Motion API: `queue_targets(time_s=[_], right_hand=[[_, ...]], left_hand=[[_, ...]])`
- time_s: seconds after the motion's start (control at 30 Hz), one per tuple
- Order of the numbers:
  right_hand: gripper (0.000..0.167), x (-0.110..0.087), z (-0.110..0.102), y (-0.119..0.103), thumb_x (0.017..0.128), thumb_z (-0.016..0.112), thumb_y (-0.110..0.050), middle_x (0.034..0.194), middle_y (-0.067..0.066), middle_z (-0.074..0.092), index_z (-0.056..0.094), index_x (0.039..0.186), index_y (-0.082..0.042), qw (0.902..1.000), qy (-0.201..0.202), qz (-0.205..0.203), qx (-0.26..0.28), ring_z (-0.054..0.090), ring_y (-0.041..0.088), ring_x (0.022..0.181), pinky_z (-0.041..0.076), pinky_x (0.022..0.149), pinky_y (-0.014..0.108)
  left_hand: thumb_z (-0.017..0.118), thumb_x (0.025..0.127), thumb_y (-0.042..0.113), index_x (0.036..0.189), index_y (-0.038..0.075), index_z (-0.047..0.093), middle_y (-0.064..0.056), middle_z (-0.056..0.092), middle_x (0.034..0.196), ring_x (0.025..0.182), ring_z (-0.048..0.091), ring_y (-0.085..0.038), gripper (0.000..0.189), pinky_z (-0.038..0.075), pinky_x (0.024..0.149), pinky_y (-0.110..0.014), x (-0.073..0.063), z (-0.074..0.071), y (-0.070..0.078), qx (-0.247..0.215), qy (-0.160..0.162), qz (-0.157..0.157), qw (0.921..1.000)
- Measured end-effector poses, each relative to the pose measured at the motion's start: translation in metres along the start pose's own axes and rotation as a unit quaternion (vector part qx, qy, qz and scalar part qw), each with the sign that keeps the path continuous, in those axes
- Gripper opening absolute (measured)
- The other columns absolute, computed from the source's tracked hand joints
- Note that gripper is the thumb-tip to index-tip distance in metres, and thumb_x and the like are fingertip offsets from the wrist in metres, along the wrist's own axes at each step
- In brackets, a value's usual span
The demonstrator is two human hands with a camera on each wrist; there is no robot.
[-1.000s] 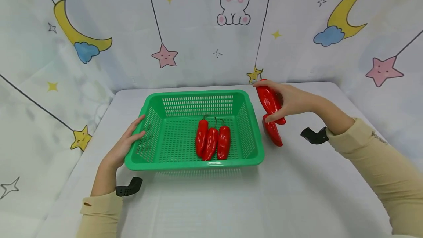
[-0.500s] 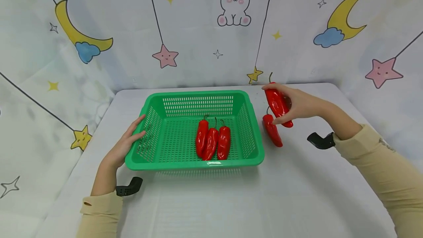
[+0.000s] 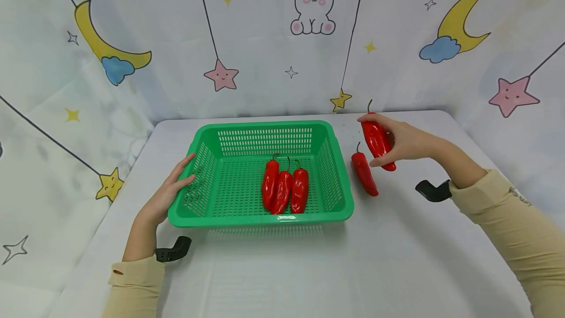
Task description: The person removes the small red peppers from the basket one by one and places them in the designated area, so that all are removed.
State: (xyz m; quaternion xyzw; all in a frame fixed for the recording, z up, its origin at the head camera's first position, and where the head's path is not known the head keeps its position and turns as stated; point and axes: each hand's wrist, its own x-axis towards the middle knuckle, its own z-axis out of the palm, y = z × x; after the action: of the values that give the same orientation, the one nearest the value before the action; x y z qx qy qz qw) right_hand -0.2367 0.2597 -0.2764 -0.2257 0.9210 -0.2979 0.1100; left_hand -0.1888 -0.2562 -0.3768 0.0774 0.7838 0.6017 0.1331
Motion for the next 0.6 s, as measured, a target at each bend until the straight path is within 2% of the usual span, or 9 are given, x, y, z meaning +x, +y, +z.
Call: queue_targets(time_s=[0.23,0.6], right_hand=[[0.091,-0.003,0.003,0.011,0.063,0.084,-0.018,0.121,0.011,0.043,0.029,0.137,-0.02,1.0,-0.001,0.008,0.002,0.043,0.033,0.106,0.051,0.067,0.038],[0.095,-0.004,0.013,0.033,0.064,0.083,-0.023,0.123,0.016,0.04,0.025,0.139,-0.017,0.9995,-0.024,0.021,0.007,0.04,0.037,0.11,0.051,0.068,0.039]], left_hand=[[0.038,0.099,0.031,0.148,0.029,0.004,-0.005,-0.009,0.151,0.129,0.013,-0.036,0.059,0.037,0.083,-0.028,0.001,-0.001,0.0,0.006,0.001,0.003,1.0],[0.038,0.099,0.03,0.148,0.029,0.004,-0.005,-0.009,0.151,0.127,0.017,-0.037,0.06,0.041,0.078,-0.022,0.001,0.0,-0.001,-0.005,0.0,0.001,1.0]])
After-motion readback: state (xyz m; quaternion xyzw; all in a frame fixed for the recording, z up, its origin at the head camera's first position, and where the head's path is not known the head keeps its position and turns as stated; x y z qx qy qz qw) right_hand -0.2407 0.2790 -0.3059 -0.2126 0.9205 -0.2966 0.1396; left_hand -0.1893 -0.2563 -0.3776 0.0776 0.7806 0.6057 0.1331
